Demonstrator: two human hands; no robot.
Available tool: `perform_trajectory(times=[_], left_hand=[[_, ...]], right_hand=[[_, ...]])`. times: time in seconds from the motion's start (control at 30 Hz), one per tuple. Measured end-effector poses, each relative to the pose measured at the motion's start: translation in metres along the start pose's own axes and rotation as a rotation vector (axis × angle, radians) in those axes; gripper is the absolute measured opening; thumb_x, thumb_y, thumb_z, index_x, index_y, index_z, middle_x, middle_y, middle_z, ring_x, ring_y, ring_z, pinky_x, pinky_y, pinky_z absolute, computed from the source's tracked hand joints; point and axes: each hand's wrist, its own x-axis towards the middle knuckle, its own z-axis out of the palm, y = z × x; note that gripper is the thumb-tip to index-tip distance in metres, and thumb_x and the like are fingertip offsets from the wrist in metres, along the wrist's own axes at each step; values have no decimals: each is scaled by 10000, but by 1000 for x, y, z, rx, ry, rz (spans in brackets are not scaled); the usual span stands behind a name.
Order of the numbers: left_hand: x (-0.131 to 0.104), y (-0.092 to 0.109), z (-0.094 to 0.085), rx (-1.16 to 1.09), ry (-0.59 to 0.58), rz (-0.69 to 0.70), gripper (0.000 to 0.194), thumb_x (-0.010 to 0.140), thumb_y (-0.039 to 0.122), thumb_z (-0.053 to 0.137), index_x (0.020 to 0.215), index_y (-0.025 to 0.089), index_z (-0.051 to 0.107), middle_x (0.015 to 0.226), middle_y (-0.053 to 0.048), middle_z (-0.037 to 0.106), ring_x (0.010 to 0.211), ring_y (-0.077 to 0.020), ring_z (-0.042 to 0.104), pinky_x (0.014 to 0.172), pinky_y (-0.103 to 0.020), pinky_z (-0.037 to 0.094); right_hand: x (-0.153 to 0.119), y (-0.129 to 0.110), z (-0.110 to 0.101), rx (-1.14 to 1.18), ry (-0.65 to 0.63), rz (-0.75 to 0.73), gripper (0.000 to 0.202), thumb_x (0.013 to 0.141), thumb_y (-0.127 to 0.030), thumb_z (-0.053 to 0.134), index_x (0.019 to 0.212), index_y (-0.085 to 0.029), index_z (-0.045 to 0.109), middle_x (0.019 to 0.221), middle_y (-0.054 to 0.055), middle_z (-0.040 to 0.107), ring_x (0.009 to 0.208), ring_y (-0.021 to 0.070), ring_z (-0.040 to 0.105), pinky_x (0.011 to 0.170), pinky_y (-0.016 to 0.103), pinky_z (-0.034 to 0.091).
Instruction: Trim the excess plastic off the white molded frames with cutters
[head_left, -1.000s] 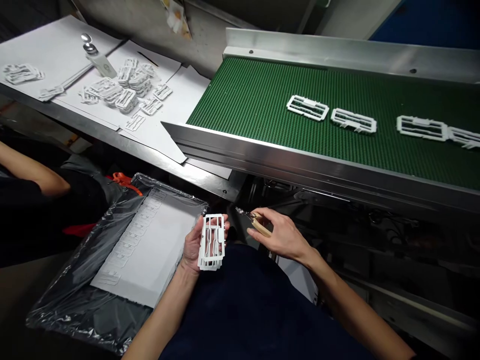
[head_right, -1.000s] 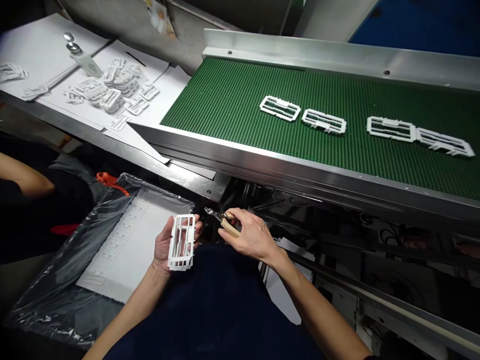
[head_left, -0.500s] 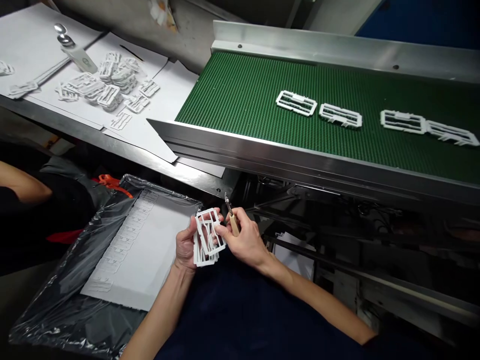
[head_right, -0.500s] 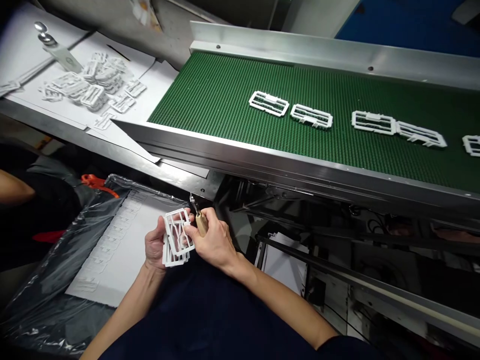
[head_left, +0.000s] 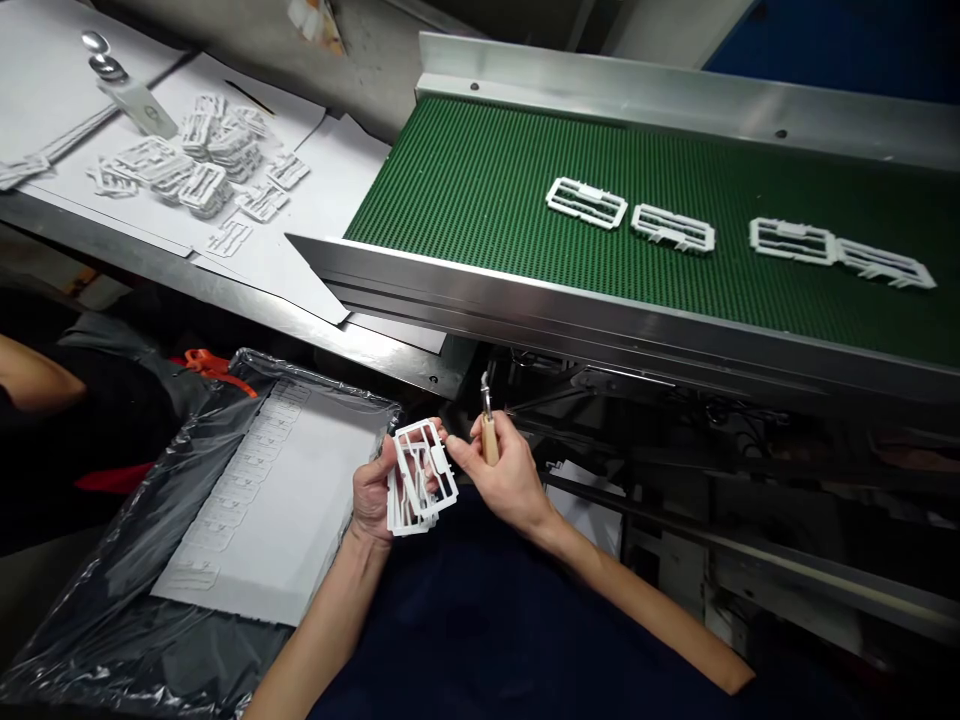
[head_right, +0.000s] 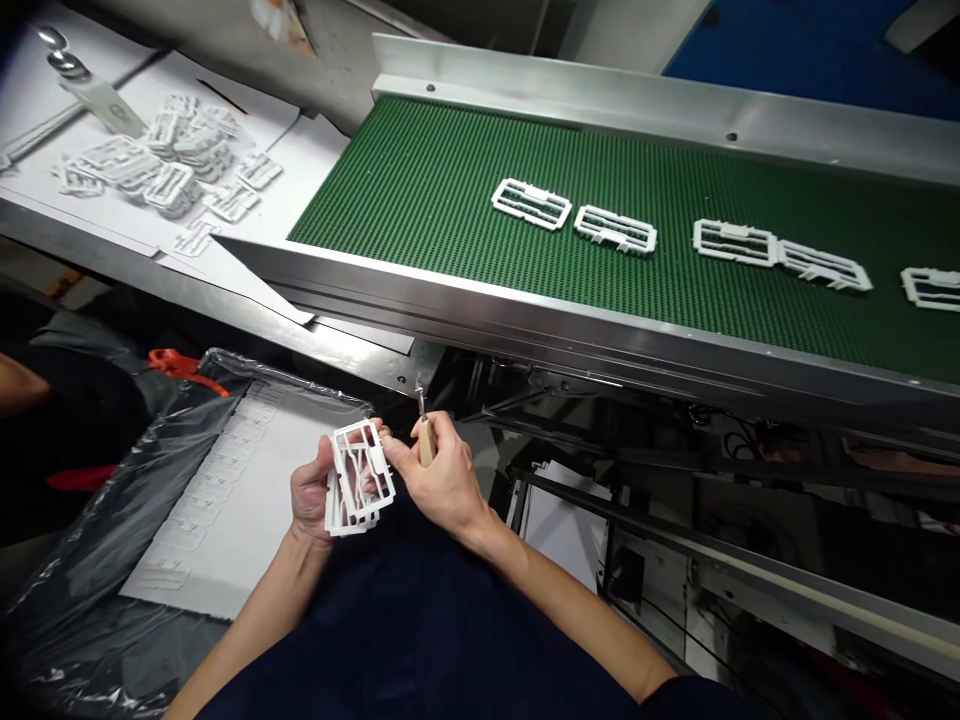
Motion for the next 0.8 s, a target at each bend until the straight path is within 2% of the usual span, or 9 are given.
perform_trajectory(times=[0.1, 0.2, 0.33, 0.47, 0.6, 0.8], left_hand=[[2, -3, 0, 23, -9, 10, 467, 746, 351, 678, 1104, 58, 619, 966, -122, 666, 618, -133, 569, 569, -226, 513], [2, -7, 0, 19, 5, 29, 470, 740, 369, 682, 1090, 60, 626, 954, -115, 658, 604, -121, 553, 552, -208, 498], [0, -9, 0, -16, -15, 57, 482, 728, 395, 687, 1074, 66, 626, 882, -82, 651, 543, -99, 506, 530, -207, 482], [0, -7, -1, -23, -75, 47, 457, 764, 382, 654, 1097, 73, 612, 868, -89, 653, 556, -115, 524, 535, -221, 491], [1, -6, -1, -43, -89, 42, 470, 758, 368, 665, 1109, 61, 605, 882, -103, 659, 565, -123, 534, 529, -221, 499], [1, -7, -1, -50, -63, 64, 473, 740, 349, 688, 1100, 51, 609, 931, -101, 657, 570, -115, 529, 516, -217, 504]], right_hand=[[-5, -3, 8, 92, -96, 37, 233, 784, -402, 561, 821, -215, 427, 689, -34, 590, 601, 119, 570, 578, 238, 458], [-9, -6, 13, 253, -152, 20, 160, 826, -336, 506, 837, -221, 397, 730, -25, 617, 631, 125, 604, 619, 253, 497], [-11, -8, 8, 280, -247, -13, 129, 820, -274, 517, 858, -215, 409, 766, -21, 616, 687, 123, 618, 664, 250, 502], [-11, -5, 1, 310, -327, -33, 144, 804, -235, 543, 862, -208, 413, 815, -21, 586, 745, 112, 602, 708, 244, 485], [-10, -3, -3, 321, -363, -17, 171, 783, -215, 574, 862, -206, 423, 798, -33, 546, 741, 104, 583, 700, 231, 468], [-11, 0, -4, 257, -342, -13, 187, 764, -225, 595, 867, -203, 440, 802, -30, 548, 732, 106, 568, 682, 229, 450]])
